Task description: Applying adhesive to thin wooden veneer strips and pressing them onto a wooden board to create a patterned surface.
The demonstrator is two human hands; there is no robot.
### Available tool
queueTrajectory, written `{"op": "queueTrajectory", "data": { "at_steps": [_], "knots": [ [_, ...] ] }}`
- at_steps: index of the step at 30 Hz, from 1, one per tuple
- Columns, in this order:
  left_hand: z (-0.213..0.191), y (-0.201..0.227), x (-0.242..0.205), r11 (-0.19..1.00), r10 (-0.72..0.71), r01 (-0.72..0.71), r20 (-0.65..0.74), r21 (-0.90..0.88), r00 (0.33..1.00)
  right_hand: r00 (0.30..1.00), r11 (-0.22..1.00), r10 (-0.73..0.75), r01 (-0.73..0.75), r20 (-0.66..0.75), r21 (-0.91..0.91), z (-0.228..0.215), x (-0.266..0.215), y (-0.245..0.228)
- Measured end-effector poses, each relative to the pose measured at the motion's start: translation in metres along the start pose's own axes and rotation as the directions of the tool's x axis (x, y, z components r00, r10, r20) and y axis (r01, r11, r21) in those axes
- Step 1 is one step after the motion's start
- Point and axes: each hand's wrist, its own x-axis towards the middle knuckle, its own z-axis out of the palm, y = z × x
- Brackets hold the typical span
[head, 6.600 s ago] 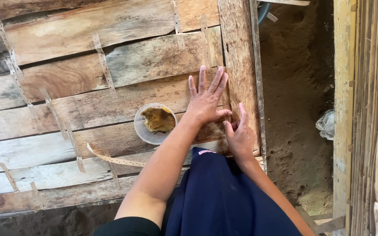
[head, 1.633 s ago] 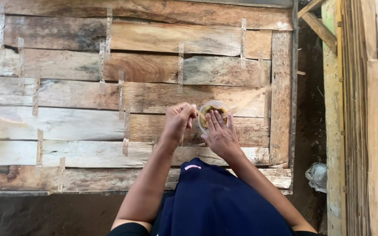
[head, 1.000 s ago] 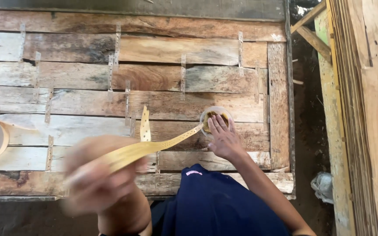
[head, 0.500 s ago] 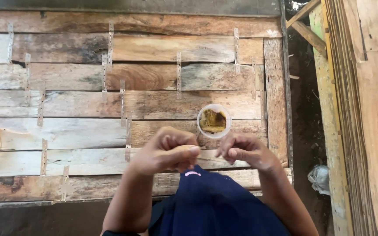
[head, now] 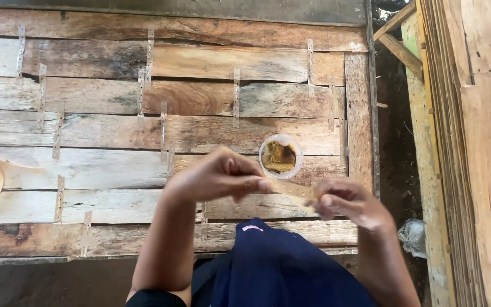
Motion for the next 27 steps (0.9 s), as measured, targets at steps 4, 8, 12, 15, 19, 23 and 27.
{"op": "queueTrajectory", "data": {
  "at_steps": [4,8,12,15,19,23,27],
  "knots": [
    [-0.037,-0.025,0.02,0.961,-0.137,0.158,-0.107,0.225,0.985,0.969,0.975,0.138,-0.17,-0.206,-0.145,-0.016,0.002,-0.008],
    [-0.051,-0.09,0.054,0.618,-0.258,0.442,-0.363,0.65,0.895,0.737,0.856,0.424,-0.516,-0.526,-0.034,-0.024,0.03,0.073],
    [0.013,-0.156,0.066,0.101,0.029,0.372,-0.377,0.923,0.926,0.562,0.793,0.505,-0.602,-0.655,0.095,-0.025,0.053,0.128],
    [0.062,-0.194,0.068,0.285,-0.183,0.329,-0.285,0.901,0.941,0.504,0.762,0.477,-0.646,-0.72,0.053,-0.028,0.061,0.14],
    [0.059,-0.28,0.073,0.15,0.006,0.303,-0.308,0.941,0.951,0.466,0.742,0.499,-0.665,-0.731,0.083,-0.03,0.062,0.149],
    [0.061,-0.294,0.082,0.042,-0.01,0.34,-0.34,0.939,0.94,0.476,0.754,0.5,-0.65,-0.723,0.094,-0.021,0.061,0.136],
    [0.058,-0.285,0.089,0.061,-0.155,0.355,-0.343,0.933,0.927,0.482,0.824,0.487,-0.53,-0.728,0.2,-0.023,0.043,0.112]
  ]
}}
